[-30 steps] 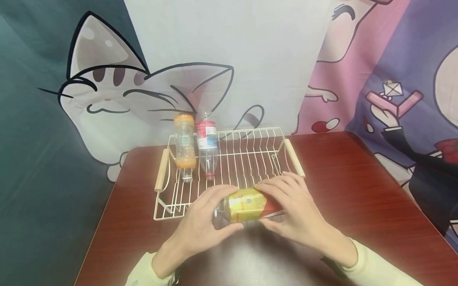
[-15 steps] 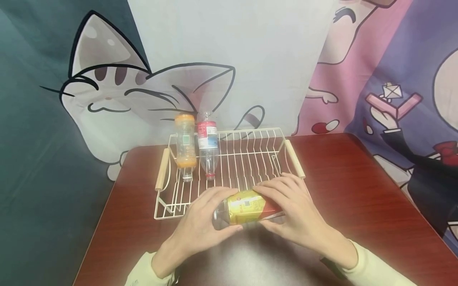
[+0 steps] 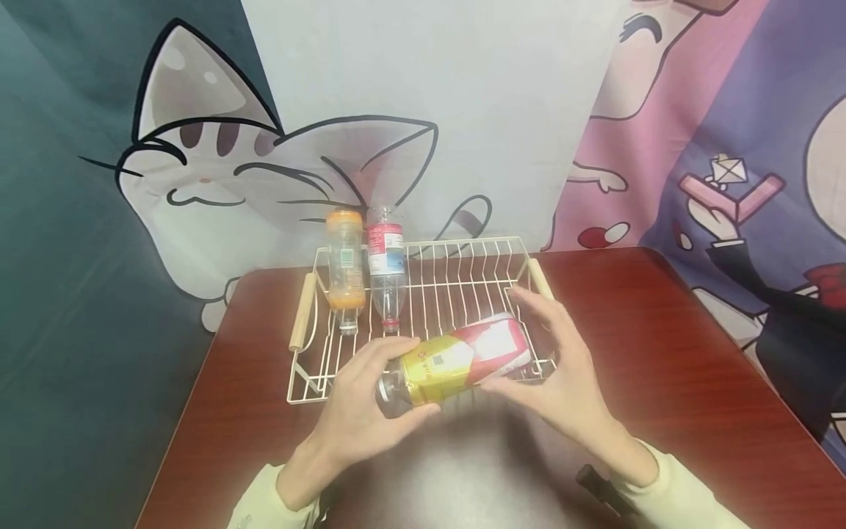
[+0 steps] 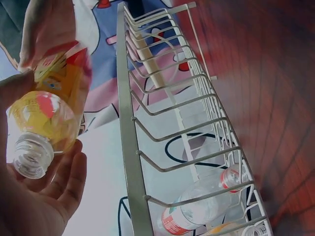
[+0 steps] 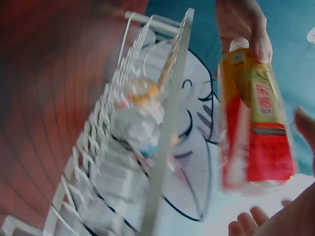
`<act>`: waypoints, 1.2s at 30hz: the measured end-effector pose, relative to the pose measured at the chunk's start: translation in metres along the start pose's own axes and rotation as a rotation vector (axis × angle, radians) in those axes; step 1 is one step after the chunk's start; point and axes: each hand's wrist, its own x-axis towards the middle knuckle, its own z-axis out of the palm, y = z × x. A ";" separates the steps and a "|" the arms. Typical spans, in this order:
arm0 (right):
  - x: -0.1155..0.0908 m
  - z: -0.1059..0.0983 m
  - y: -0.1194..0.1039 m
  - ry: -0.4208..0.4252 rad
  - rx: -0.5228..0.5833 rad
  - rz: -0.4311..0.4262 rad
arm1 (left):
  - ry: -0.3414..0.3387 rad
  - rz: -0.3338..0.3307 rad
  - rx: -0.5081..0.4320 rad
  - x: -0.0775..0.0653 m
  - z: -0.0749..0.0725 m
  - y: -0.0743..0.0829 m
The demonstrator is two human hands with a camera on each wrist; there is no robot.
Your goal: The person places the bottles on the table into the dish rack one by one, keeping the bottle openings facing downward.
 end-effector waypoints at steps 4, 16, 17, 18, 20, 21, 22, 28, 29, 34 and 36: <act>-0.003 0.008 0.007 0.088 0.454 0.256 | 0.054 0.020 -0.007 -0.001 0.003 -0.001; -0.009 0.037 0.008 0.094 0.913 0.374 | 0.141 -0.066 -0.062 -0.001 0.008 0.003; -0.008 0.038 0.007 0.095 0.909 0.382 | 0.133 -0.087 -0.062 -0.002 0.009 0.004; -0.007 0.039 0.006 0.095 0.902 0.388 | 0.124 -0.109 -0.060 -0.003 0.010 0.005; -0.005 0.040 0.005 0.101 0.888 0.397 | 0.109 -0.142 -0.053 -0.005 0.011 0.006; -0.004 0.040 0.004 0.103 0.885 0.394 | 0.103 -0.159 -0.051 -0.005 0.012 0.007; -0.003 0.040 0.003 0.102 0.878 0.390 | 0.099 -0.168 -0.047 -0.005 0.013 0.008; 0.003 0.041 -0.004 0.099 0.815 0.355 | 0.086 -0.210 -0.036 -0.005 0.015 0.011; 0.004 0.041 -0.005 0.102 0.803 0.352 | 0.084 -0.214 -0.036 -0.006 0.015 0.011; 0.009 0.042 -0.010 0.112 0.729 0.335 | 0.068 -0.256 -0.030 -0.007 0.017 0.013; 0.012 0.043 -0.011 0.114 0.686 0.326 | 0.063 -0.277 -0.026 -0.007 0.018 0.014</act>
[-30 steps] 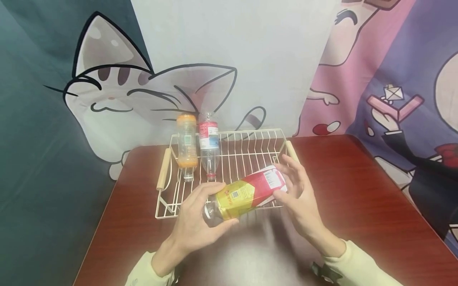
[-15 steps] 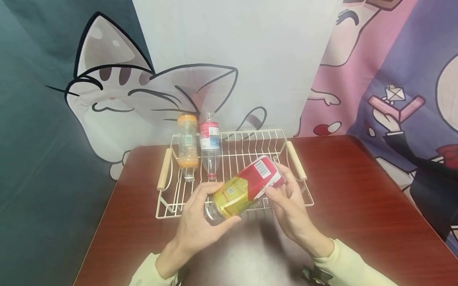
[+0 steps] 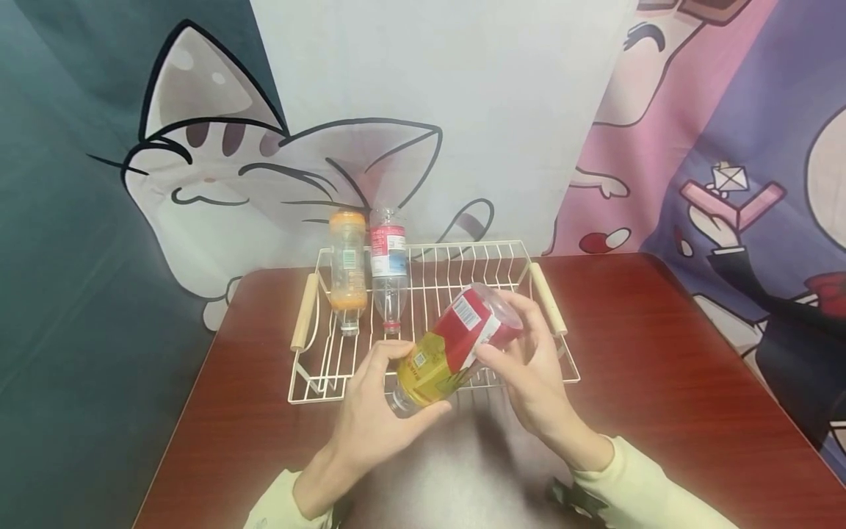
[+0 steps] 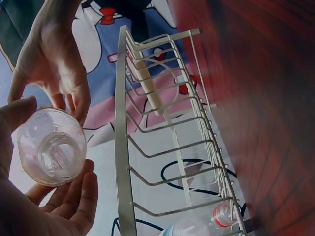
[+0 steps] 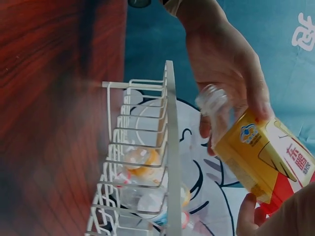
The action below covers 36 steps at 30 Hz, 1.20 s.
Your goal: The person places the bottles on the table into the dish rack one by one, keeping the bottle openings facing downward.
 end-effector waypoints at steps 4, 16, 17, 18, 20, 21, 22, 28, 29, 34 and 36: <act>0.003 0.003 -0.003 0.003 -0.077 -0.020 | -0.005 -0.044 0.006 -0.001 0.001 0.002; 0.016 0.001 -0.005 -0.046 -0.175 -0.008 | -0.108 -0.061 0.025 -0.005 -0.012 -0.004; 0.018 0.000 -0.005 -0.046 -0.194 -0.006 | -0.109 -0.048 0.032 -0.005 -0.015 -0.006; 0.021 0.000 -0.006 -0.045 -0.214 -0.005 | -0.104 -0.038 0.045 -0.005 -0.018 -0.008; 0.028 -0.003 -0.010 -0.045 -0.250 -0.004 | -0.081 -0.030 0.086 -0.007 -0.026 -0.014; 0.032 -0.004 -0.011 -0.041 -0.269 -0.009 | -0.065 -0.024 0.108 -0.007 -0.030 -0.016; 0.036 -0.005 -0.013 -0.037 -0.287 -0.015 | -0.044 -0.017 0.132 -0.008 -0.034 -0.020; 0.061 -0.017 -0.027 0.000 -0.321 -0.052 | 0.054 -0.029 0.288 -0.014 -0.060 -0.040; 0.065 -0.019 -0.029 0.012 -0.324 -0.056 | 0.064 -0.039 0.317 -0.015 -0.063 -0.043; 0.086 -0.024 -0.037 0.073 -0.293 -0.092 | 0.069 -0.121 0.433 -0.019 -0.076 -0.058; 0.094 -0.024 -0.038 0.090 -0.274 -0.112 | 0.048 -0.159 0.451 -0.020 -0.079 -0.062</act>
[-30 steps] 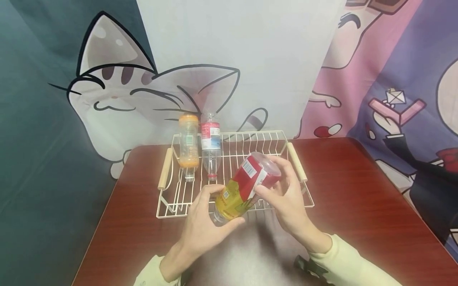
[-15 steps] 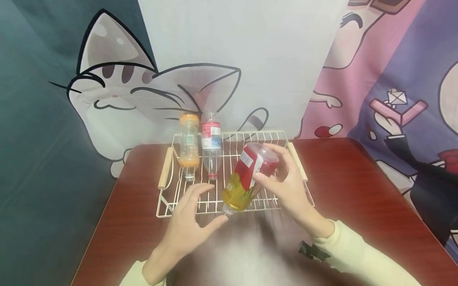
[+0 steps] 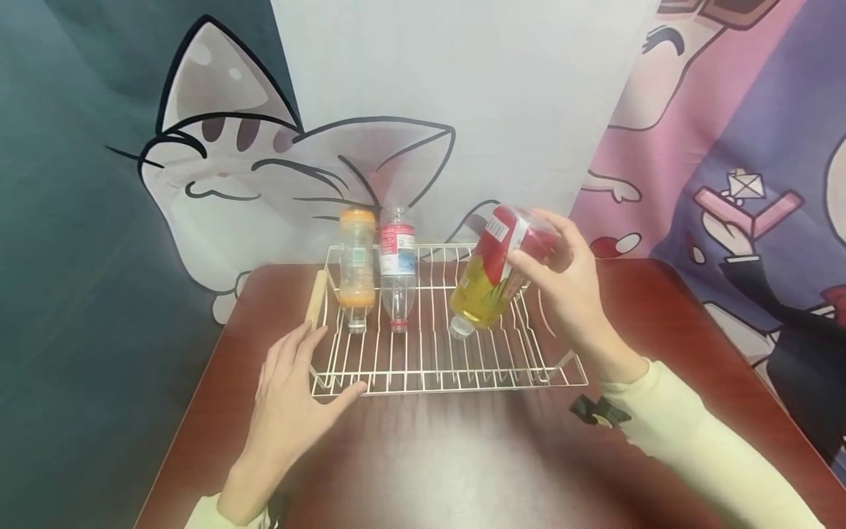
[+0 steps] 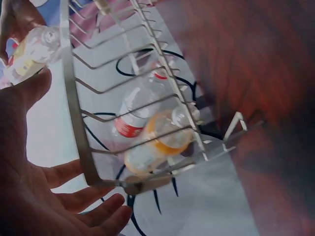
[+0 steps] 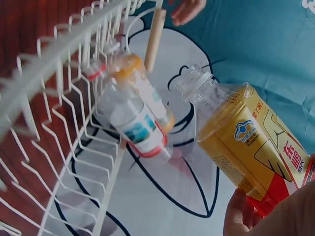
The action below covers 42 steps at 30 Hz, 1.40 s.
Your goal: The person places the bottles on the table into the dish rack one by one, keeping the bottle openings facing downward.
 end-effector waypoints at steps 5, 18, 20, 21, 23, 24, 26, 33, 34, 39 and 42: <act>0.017 0.001 -0.003 0.015 -0.007 0.005 | -0.040 -0.038 0.015 0.000 0.002 -0.006; 0.052 0.011 -0.010 -0.022 -0.065 0.028 | -0.157 -0.135 0.058 0.000 -0.001 -0.009; 0.056 0.013 -0.008 -0.034 -0.128 0.053 | -0.171 -0.146 0.059 0.001 -0.002 -0.009; 0.058 0.014 -0.006 -0.040 -0.160 0.067 | -0.177 -0.147 0.060 0.001 -0.002 -0.009; 0.062 0.016 -0.001 -0.050 -0.202 0.091 | -0.186 -0.149 0.062 0.001 -0.002 -0.009; 0.063 0.017 0.002 -0.053 -0.223 0.103 | -0.190 -0.149 0.064 0.000 -0.002 -0.009; 0.067 0.020 0.008 -0.058 -0.261 0.125 | -0.197 -0.149 0.066 0.000 -0.002 -0.009; 0.079 0.031 0.032 -0.102 -0.321 0.199 | -0.204 -0.151 0.069 -0.001 -0.002 -0.010; 0.080 0.032 0.036 -0.105 -0.318 0.208 | -0.201 -0.146 0.069 -0.001 -0.002 -0.010; 0.084 0.037 0.052 -0.119 -0.322 0.250 | -0.192 -0.132 0.065 0.001 -0.003 -0.009; 0.085 0.040 0.062 -0.126 -0.345 0.268 | -0.200 -0.139 0.064 0.002 -0.004 -0.008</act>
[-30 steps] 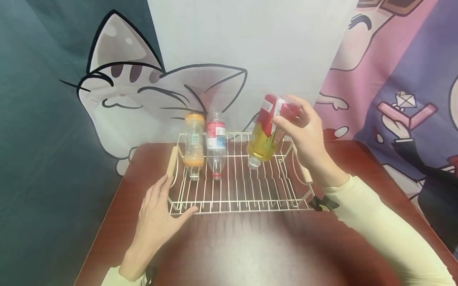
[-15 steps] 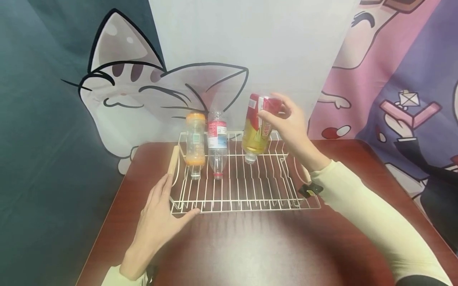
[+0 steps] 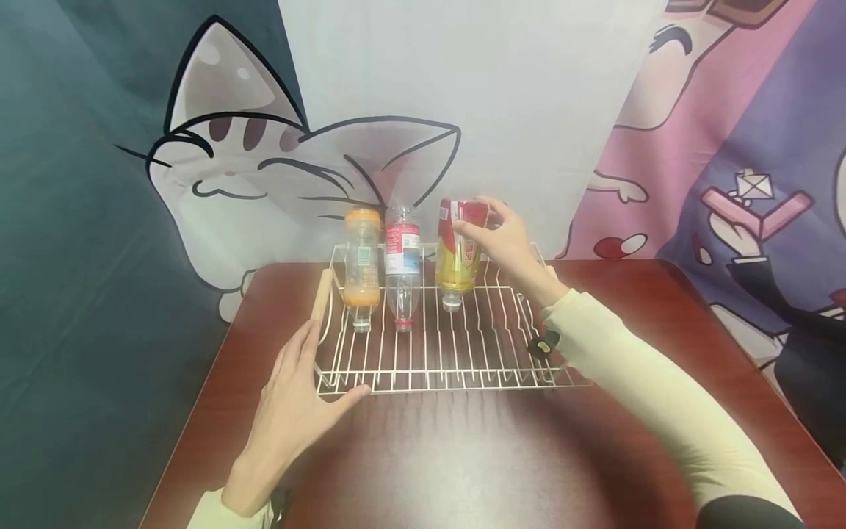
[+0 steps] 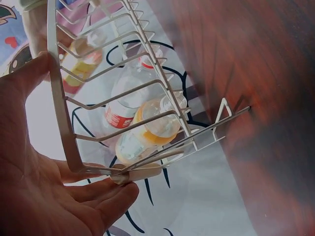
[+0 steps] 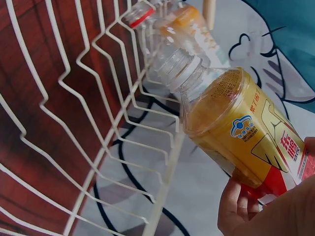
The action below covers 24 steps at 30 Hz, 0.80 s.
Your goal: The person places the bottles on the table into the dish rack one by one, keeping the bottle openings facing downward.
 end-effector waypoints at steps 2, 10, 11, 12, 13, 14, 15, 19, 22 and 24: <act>0.003 0.003 0.006 0.002 -0.027 0.008 | -0.004 -0.003 -0.002 0.000 -0.001 0.000; 0.008 0.018 0.019 -0.012 -0.079 0.050 | 0.002 0.000 -0.006 -0.001 0.000 0.000; 0.009 0.020 0.021 -0.015 -0.081 0.056 | 0.003 -0.001 -0.006 -0.001 0.000 0.000; 0.009 0.021 0.023 -0.017 -0.086 0.065 | 0.003 0.000 -0.006 -0.001 0.000 0.000; 0.009 0.023 0.025 -0.019 -0.090 0.076 | 0.003 0.000 -0.006 -0.001 0.000 0.000; 0.009 0.024 0.027 -0.025 -0.089 0.088 | 0.001 -0.001 -0.006 -0.001 0.000 0.000; 0.009 0.024 0.029 -0.032 -0.089 0.100 | -0.001 -0.002 -0.005 0.000 0.000 0.000; 0.007 0.026 0.034 -0.059 -0.082 0.130 | -0.005 -0.003 -0.007 0.000 0.000 0.000; 0.006 0.028 0.037 -0.080 -0.064 0.138 | -0.003 -0.003 -0.008 0.000 0.001 0.000; 0.006 0.030 0.039 -0.086 -0.057 0.139 | 0.000 0.001 -0.009 0.000 0.001 0.000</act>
